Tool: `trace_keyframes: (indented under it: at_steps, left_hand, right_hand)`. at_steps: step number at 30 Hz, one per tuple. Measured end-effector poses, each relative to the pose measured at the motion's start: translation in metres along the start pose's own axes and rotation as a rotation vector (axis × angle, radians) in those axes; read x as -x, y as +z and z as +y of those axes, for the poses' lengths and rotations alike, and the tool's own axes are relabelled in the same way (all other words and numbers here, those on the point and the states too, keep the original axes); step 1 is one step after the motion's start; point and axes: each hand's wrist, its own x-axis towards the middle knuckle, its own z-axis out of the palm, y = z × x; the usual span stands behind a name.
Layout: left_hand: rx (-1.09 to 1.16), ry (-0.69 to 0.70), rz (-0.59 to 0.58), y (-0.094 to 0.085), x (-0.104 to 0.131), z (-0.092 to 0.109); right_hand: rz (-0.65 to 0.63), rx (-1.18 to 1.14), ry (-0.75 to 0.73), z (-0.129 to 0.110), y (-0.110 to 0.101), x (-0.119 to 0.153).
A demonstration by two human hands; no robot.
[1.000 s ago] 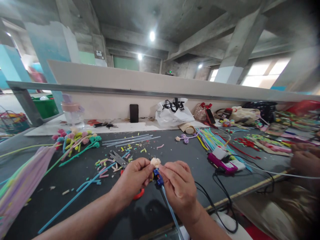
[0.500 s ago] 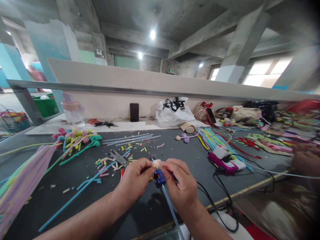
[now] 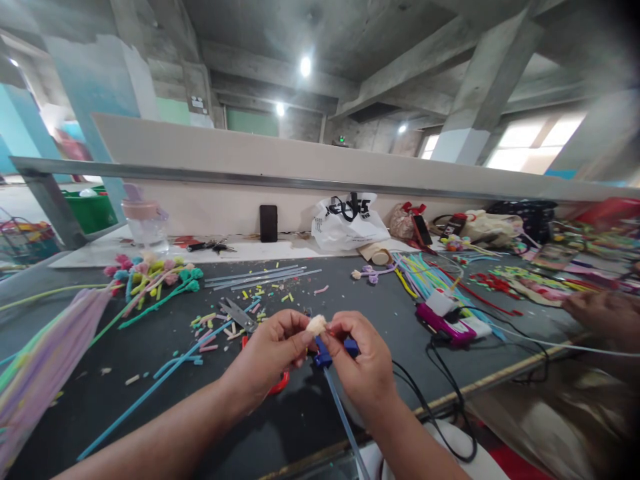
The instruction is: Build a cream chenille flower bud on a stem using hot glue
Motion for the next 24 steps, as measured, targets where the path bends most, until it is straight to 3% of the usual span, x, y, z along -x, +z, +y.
trace_keyframes:
  at_steps: [4, 13, 21, 24]
  left_hand:
    - [0.107, -0.065, -0.128, -0.002, -0.002, -0.001]
    - [0.062, -0.197, -0.221, -0.012, -0.006, 0.002]
    - [0.139, -0.229, -0.221, -0.014, -0.008, -0.004]
    - [0.198, -0.220, -0.189, -0.009, -0.006, -0.004]
  right_hand:
    - [-0.096, -0.041, 0.034, 0.002, 0.000, -0.002]
    - [-0.151, -0.037, 0.028, 0.006, -0.003, -0.001]
    - [-0.222, -0.146, 0.122, 0.005, -0.007, -0.006]
    - [-0.208, -0.147, 0.050, 0.004, -0.010, -0.007]
